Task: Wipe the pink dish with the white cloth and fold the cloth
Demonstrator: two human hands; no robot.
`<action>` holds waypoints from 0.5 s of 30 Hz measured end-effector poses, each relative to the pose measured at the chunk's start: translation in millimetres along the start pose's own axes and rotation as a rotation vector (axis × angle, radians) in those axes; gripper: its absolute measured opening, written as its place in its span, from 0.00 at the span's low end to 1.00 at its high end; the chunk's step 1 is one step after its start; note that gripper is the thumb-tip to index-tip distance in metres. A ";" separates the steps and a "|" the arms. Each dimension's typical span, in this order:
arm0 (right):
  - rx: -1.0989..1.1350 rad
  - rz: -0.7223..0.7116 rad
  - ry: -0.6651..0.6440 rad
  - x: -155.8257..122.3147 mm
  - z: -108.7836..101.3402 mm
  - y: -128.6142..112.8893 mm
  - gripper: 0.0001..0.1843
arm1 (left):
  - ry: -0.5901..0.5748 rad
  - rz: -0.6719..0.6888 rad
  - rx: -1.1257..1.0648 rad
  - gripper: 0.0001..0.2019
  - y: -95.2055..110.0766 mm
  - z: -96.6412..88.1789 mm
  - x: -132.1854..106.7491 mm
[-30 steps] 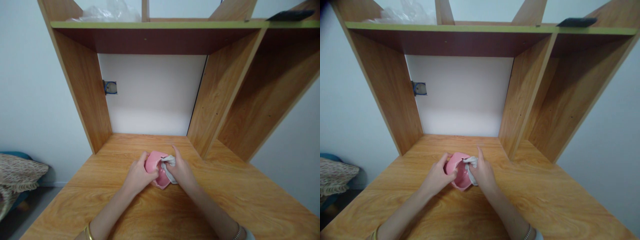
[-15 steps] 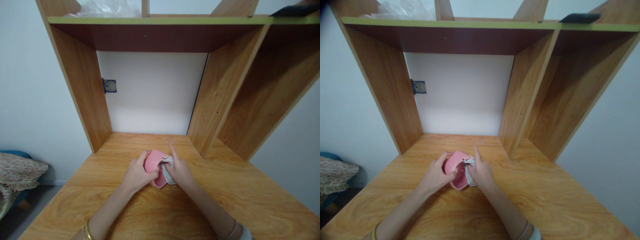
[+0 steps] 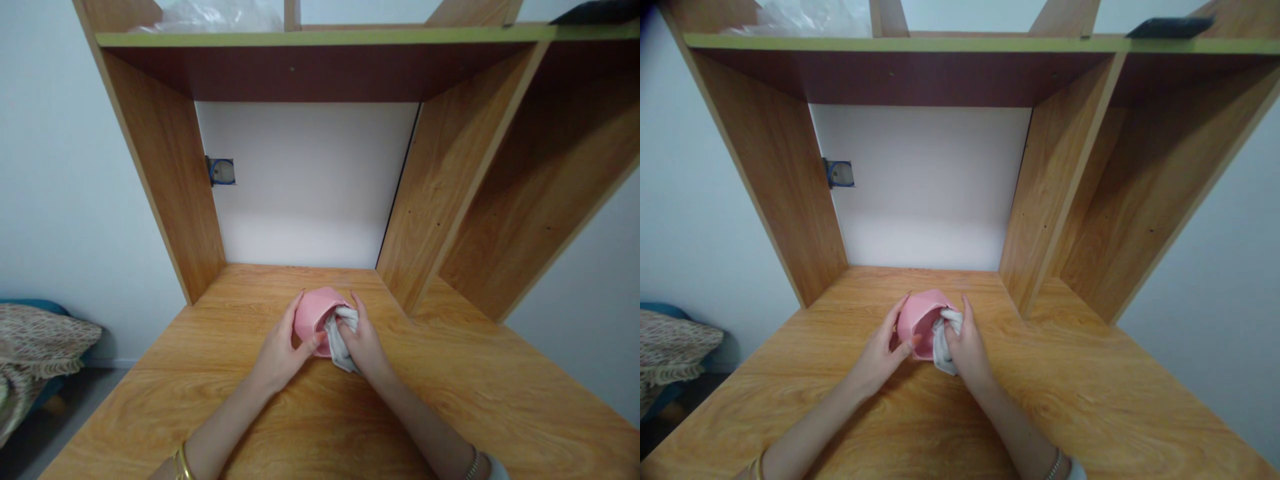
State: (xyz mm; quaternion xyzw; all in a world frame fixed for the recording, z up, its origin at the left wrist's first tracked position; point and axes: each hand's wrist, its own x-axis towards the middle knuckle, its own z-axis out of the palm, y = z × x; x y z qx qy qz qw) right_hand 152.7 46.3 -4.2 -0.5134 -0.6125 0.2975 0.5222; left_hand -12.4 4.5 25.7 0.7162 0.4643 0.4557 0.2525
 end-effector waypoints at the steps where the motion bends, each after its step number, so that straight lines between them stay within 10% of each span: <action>1: 0.033 0.000 0.019 0.4 -0.1 0.8 0.35 | -0.010 -0.001 -0.022 0.36 0.3 2.4 -1.0; 15: 0.014 0.130 0.037 5.7 -0.9 -4.1 0.43 | -0.056 -0.091 -0.203 0.35 -5.9 18.2 -2.9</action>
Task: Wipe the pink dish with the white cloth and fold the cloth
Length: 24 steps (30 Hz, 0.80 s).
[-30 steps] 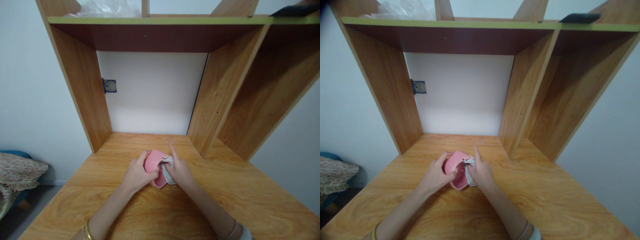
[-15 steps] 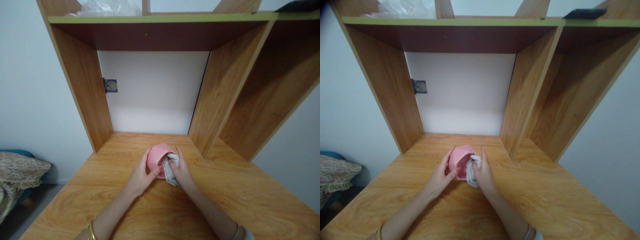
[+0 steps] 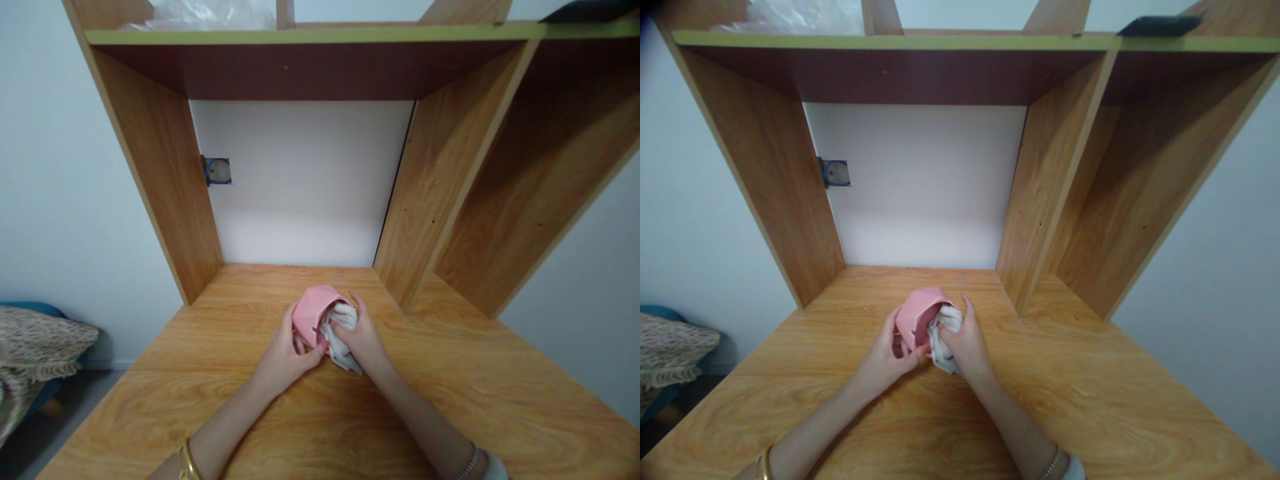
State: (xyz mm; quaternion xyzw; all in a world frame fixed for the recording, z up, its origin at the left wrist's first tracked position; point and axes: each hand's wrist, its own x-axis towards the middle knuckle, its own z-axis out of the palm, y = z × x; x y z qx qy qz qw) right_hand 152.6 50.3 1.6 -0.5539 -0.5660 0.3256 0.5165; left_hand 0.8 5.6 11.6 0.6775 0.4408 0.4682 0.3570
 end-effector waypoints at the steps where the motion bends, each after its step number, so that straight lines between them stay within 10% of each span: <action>1: -0.020 0.005 -0.003 0.8 -0.5 0.4 0.43 | 0.002 -0.003 0.024 0.34 0.7 -0.5 0.2; 24: -0.762 -0.259 -0.010 -11.9 -22.9 -27.2 0.36 | 0.012 0.019 0.445 0.31 19.3 -18.9 -1.6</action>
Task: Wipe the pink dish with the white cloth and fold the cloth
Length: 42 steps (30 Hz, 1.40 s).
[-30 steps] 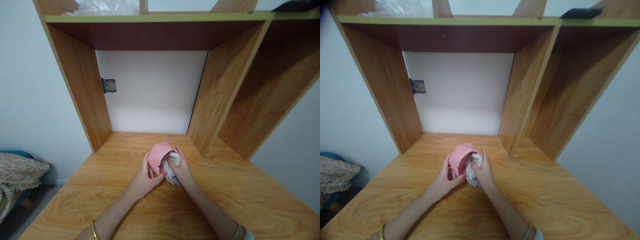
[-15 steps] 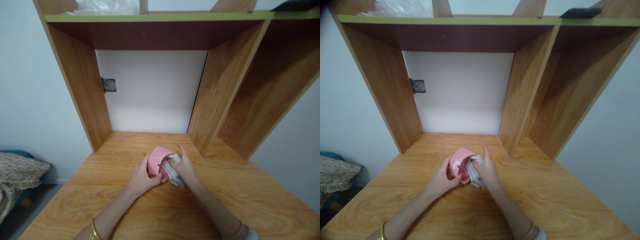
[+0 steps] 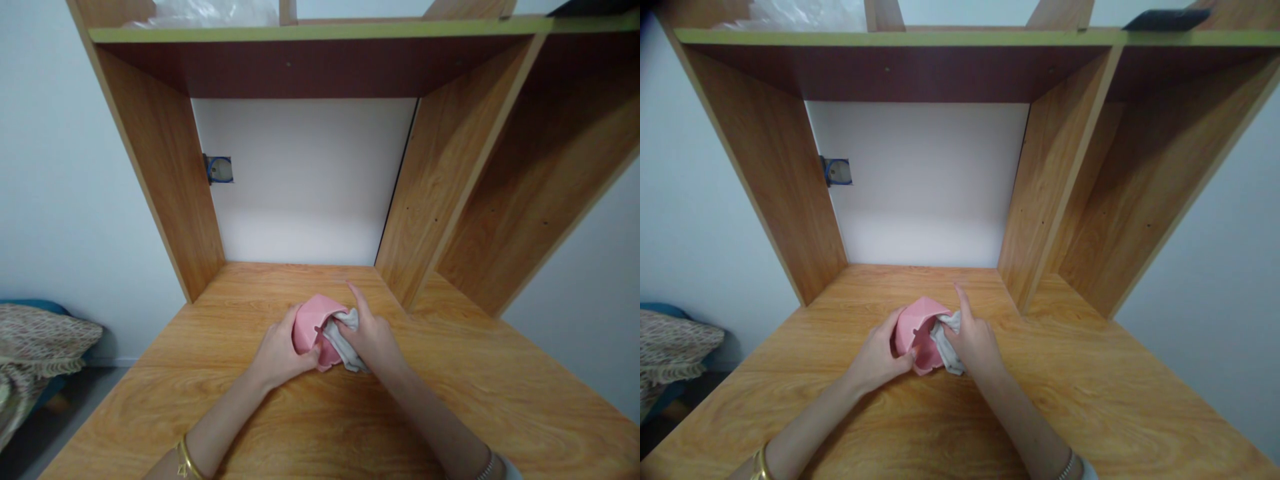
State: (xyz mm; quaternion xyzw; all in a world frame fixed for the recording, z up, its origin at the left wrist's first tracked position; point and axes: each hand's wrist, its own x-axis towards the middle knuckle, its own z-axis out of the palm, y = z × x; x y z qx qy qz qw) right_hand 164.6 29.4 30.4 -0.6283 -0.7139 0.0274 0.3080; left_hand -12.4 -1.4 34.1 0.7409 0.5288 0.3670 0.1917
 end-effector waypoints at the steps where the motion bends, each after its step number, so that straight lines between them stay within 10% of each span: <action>1: -0.003 -0.016 0.004 -0.3 0.1 0.5 0.37 | 0.001 0.006 0.007 0.32 0.1 -0.9 -0.1; 22: 0.471 -0.013 -0.155 -5.2 16.1 5.8 0.36 | 0.004 0.047 0.027 0.29 -13.9 3.3 0.5; 42: 0.463 0.051 -0.108 -3.9 18.2 8.5 0.36 | 0.015 0.029 -0.136 0.26 -10.3 4.5 0.6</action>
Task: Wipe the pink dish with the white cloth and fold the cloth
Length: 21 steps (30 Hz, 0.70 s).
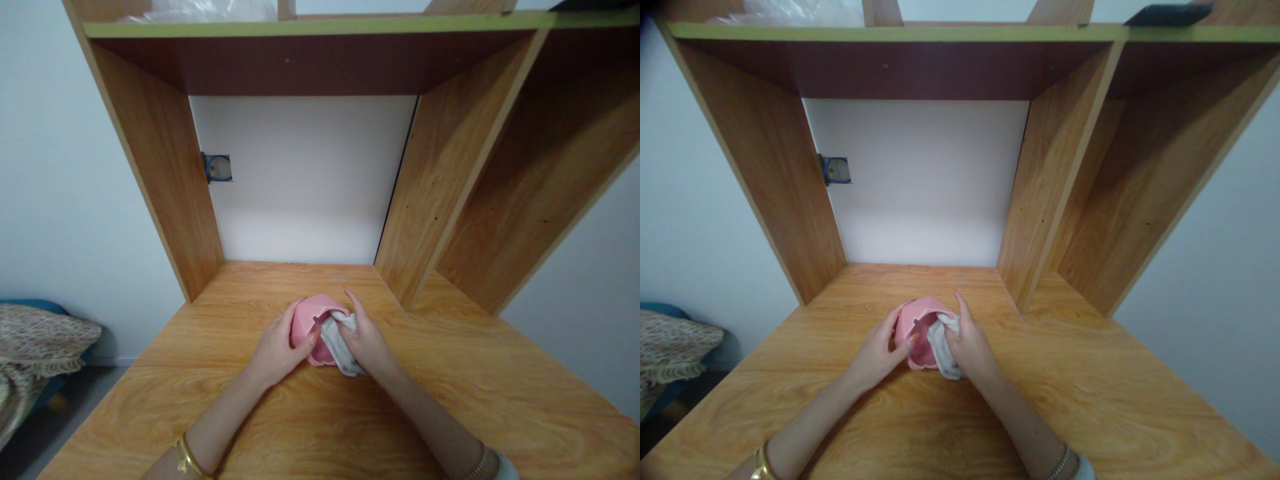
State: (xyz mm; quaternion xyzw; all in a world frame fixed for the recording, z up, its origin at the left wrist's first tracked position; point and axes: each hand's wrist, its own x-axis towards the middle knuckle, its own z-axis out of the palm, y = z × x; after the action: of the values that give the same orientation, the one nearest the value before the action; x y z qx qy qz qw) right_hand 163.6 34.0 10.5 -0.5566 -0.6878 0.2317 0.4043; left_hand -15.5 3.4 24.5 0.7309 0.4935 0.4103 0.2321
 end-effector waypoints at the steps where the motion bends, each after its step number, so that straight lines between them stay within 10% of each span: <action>1: -0.006 -0.002 0.008 0.0 -0.3 -0.1 0.35 | 0.000 -0.001 -0.006 0.27 -0.5 0.6 -0.1; 21: 0.013 0.056 0.056 2.8 -2.4 -3.0 0.36 | 0.000 -0.016 -0.056 0.36 -2.4 7.4 -1.1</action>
State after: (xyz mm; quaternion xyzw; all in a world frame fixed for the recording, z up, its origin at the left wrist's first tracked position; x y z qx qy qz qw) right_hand 163.6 35.5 15.0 -0.5795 -0.6587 0.2315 0.4204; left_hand -10.9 3.8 18.2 0.7202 0.4877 0.4221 0.2555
